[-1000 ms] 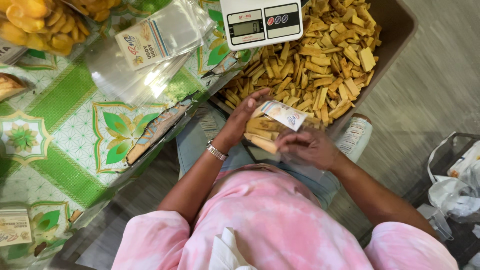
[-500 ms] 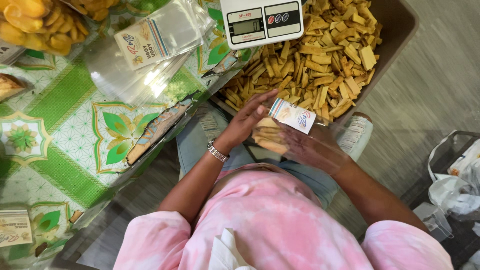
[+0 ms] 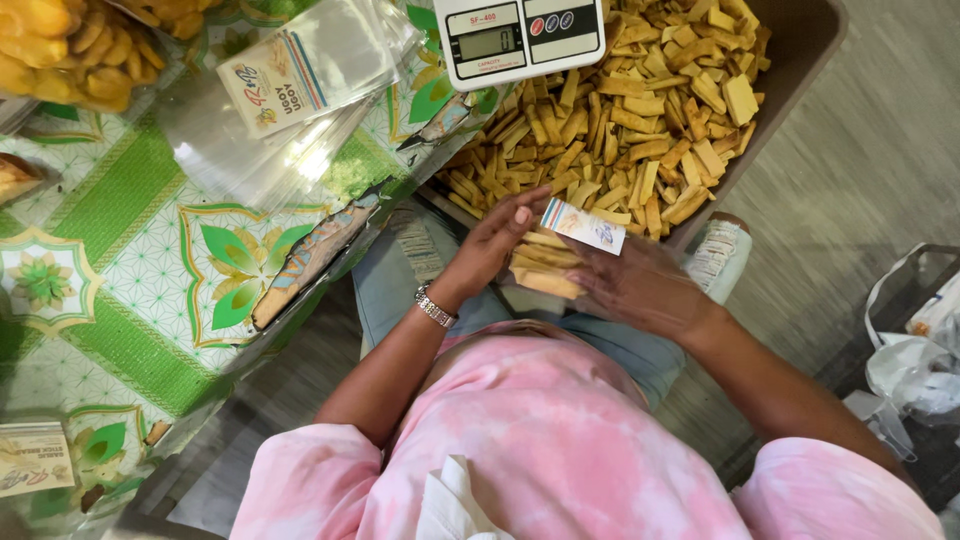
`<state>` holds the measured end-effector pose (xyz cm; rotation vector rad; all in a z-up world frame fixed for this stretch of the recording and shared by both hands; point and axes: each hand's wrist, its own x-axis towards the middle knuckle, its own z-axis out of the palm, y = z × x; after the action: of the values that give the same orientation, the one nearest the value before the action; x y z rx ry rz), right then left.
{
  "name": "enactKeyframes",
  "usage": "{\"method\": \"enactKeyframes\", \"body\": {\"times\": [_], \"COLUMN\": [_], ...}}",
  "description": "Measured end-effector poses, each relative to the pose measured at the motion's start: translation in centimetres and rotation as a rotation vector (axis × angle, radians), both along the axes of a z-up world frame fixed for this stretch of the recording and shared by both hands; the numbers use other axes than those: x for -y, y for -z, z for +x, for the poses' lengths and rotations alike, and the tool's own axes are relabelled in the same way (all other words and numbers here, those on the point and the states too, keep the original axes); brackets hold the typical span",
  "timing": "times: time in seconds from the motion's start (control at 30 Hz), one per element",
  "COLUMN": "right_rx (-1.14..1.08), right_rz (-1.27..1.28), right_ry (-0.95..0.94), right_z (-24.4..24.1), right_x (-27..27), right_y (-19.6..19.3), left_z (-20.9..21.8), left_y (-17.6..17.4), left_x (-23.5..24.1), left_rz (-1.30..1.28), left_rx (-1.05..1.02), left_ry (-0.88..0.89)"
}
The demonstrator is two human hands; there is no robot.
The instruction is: The person scoops rectangular snack sticks from a large bin into clear plastic bags. They place the filled bags on a digital scale to check the weight, then remove them and continue filling more bags from the bin.
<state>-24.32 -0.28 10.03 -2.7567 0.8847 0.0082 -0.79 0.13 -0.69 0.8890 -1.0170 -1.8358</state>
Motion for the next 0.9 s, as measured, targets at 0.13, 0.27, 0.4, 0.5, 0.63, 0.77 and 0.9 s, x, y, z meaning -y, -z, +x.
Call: {"method": "enactKeyframes", "body": {"times": [0.13,0.27,0.4,0.5,0.63,0.77,0.9], "right_rx": [-0.055,0.039,0.419,0.492,0.645,0.668,0.774], "right_rz": [0.454,0.555,0.756,1.439,1.500,1.504,1.438], "right_ry": [0.492,0.563,0.492,0.803,0.661,0.643,0.602], "right_z": [0.4,-0.2,-3.0,-3.6,-2.9,-2.4,-0.3], "right_x": [-0.2,-1.1,-1.4,-2.0,-3.7,-3.7,-2.7], "right_y": [-0.1,1.2,3.2,5.2,6.7,6.0,5.1], "left_z": [-0.3,-1.2,-0.4,-0.2,-0.6,1.5,1.3], "left_y": [-0.6,-1.2,-0.7,-0.1,0.1,0.4,1.0], "left_x": [0.2,-0.2,0.0,0.2,-0.2,-0.2,-0.9], "left_rz": [-0.015,-0.119,0.012,-0.025,-0.009,0.103,0.007], "left_rx": [0.043,0.144,0.130,0.081,0.041,0.085,0.164], "left_ry": [-0.006,0.035,-0.038,-0.073,-0.064,-0.121,-0.091]}}
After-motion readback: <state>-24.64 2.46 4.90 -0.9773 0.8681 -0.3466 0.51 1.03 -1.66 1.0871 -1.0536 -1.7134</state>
